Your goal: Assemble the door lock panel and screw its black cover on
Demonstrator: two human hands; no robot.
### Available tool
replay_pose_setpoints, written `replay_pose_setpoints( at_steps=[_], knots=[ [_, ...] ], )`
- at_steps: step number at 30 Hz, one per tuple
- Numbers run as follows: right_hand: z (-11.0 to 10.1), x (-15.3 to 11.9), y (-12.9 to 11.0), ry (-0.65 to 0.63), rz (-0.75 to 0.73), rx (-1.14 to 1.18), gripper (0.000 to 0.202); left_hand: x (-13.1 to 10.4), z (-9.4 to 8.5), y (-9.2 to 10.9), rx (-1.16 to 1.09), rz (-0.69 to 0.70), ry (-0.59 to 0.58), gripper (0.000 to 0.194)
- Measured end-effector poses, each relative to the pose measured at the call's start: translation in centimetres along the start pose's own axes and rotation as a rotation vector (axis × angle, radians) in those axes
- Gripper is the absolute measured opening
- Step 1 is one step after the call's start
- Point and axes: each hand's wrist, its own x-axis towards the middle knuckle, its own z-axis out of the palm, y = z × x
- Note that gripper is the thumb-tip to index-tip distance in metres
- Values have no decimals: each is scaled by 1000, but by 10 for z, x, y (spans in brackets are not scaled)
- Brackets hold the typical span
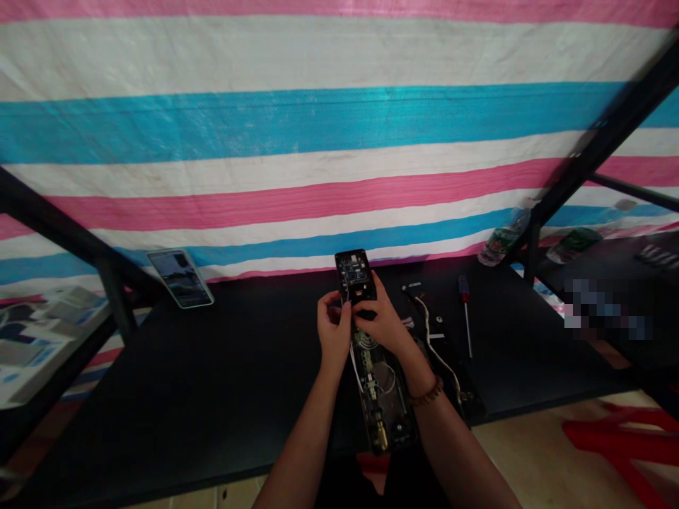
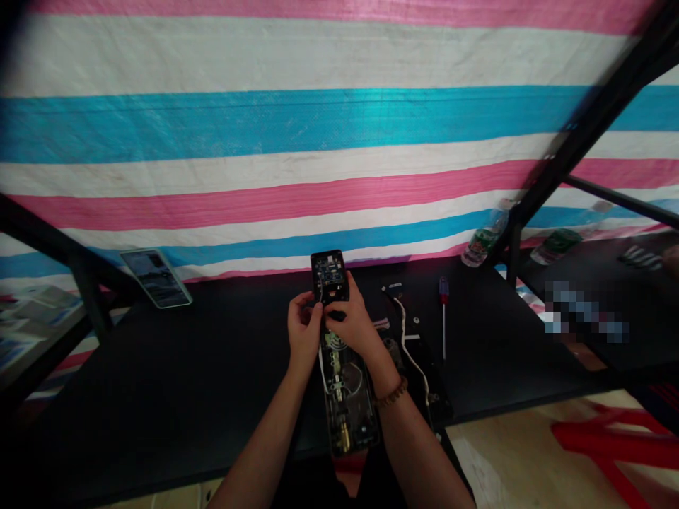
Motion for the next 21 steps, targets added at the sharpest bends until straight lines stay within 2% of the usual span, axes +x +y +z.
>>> replay_pose_setpoints(
  at_steps=[21],
  knots=[
    [0, 0, -4, -17, -17, 53, 11, -1, -1, 1, 18, 5, 5, 32]
  ],
)
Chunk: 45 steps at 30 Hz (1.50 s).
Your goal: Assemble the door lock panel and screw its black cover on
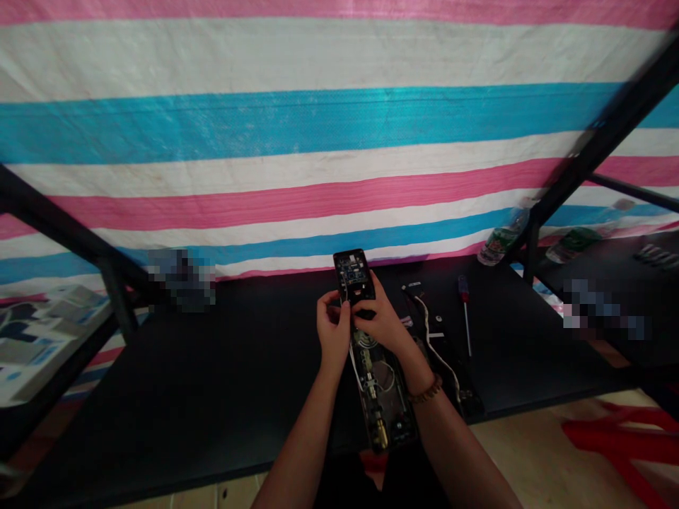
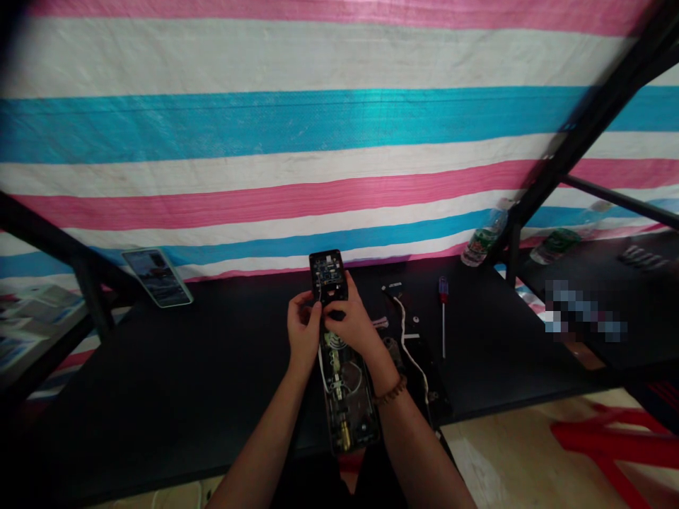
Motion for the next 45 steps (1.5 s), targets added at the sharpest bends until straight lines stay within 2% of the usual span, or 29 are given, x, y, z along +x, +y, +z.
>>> replay_pose_setpoints(
  at_steps=[7, 21, 45],
  knots=[
    [0, -1, 2, -18, 24, 11, 11, -1, 0, 2, 6, 10, 7, 32],
    [2, 1, 6, 14, -47, -20, 9, 0, -1, -1, -6, 7, 0, 32],
    [0, 0, 2, -19, -18, -28, 11, 0, -1, -1, 4, 9, 4, 29]
  ],
)
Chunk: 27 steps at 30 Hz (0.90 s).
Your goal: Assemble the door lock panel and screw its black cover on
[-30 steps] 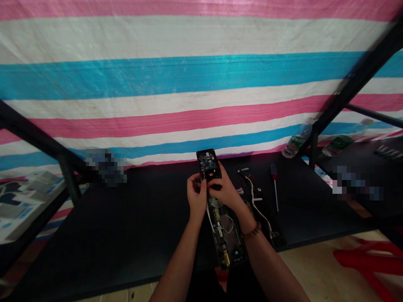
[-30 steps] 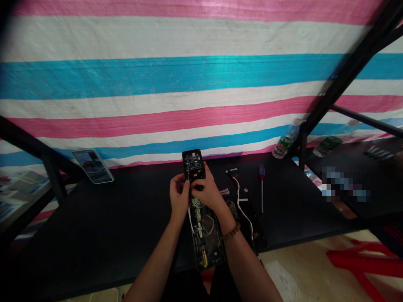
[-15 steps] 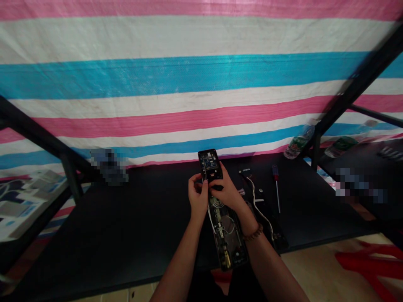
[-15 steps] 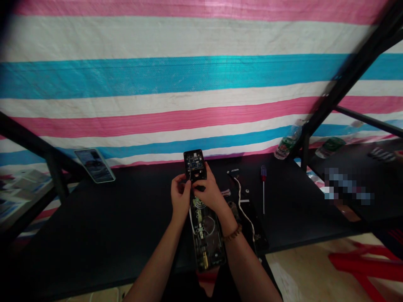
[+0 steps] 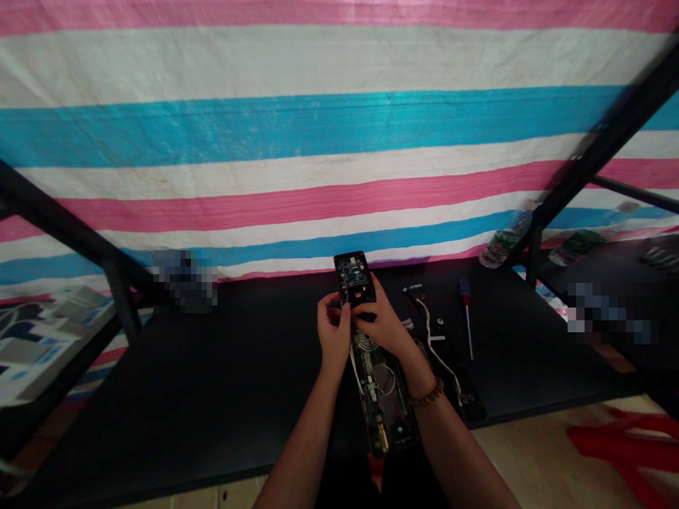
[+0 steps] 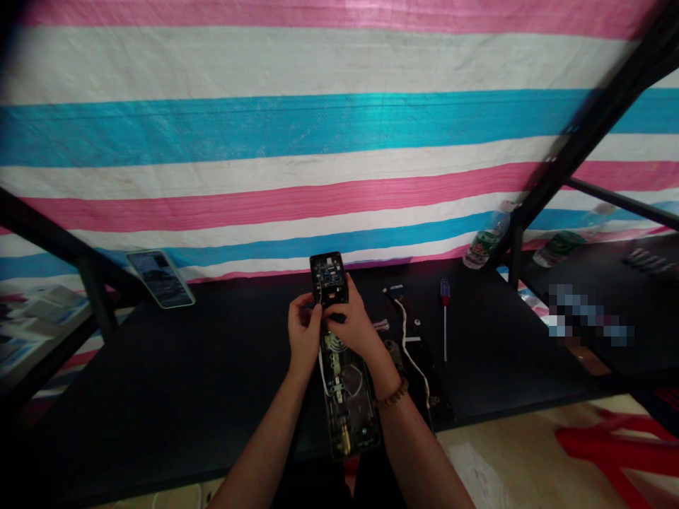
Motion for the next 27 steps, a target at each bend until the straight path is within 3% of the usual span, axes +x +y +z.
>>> replay_pose_setpoints(
  at_steps=[9, 15, 27],
  knots=[
    [-1, 1, -1, -3, -7, -35, 13, 1, 1, 0, -8, 1, 3, 30],
    [1, 0, 0, 10, 2, -47, 31, 0, 1, 2, -16, -10, -2, 32],
    [-1, -2, -6, 3, 10, -3, 31, -1, 1, 2, 1, -9, 7, 30]
  ],
)
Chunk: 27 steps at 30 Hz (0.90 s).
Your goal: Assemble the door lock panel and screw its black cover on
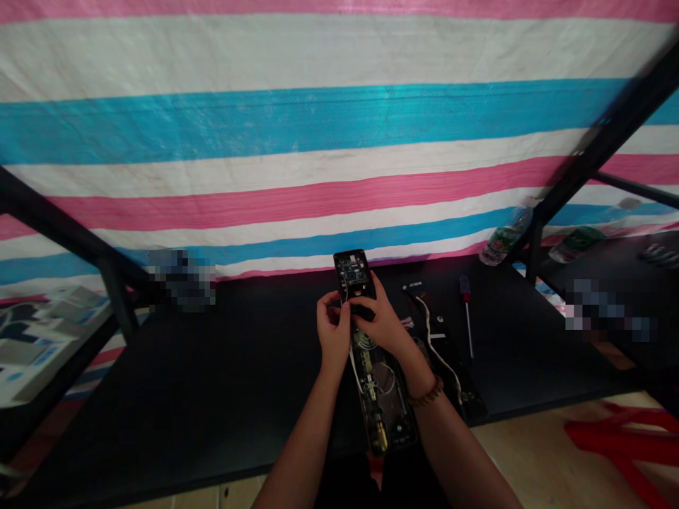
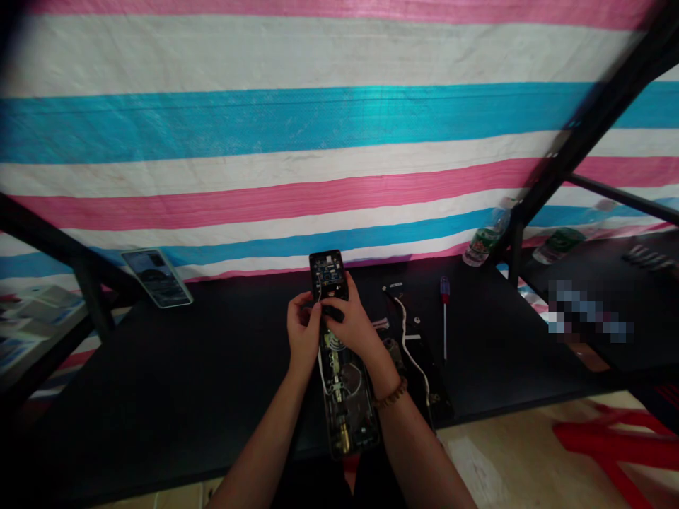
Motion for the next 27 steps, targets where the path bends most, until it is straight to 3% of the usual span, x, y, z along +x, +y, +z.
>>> replay_pose_setpoints(
  at_steps=[3, 8, 11, 21, 27],
  knots=[
    [0, 0, 0, -7, 7, 5, 41, -1, 0, 0, 2, 5, 2, 29],
    [4, 0, 6, 60, -36, 35, 85, -1, 0, 0, -4, 4, 2, 30],
    [5, 1, 8, 55, -31, 29, 100, 0, 0, -1, -7, 0, 3, 29],
    [7, 0, 6, 96, -1, 31, 103, 2, 0, -2, -37, -31, 11, 36],
    [7, 0, 9, 80, 11, 40, 103, 4, -2, -8, -86, -98, -45, 41]
  ],
)
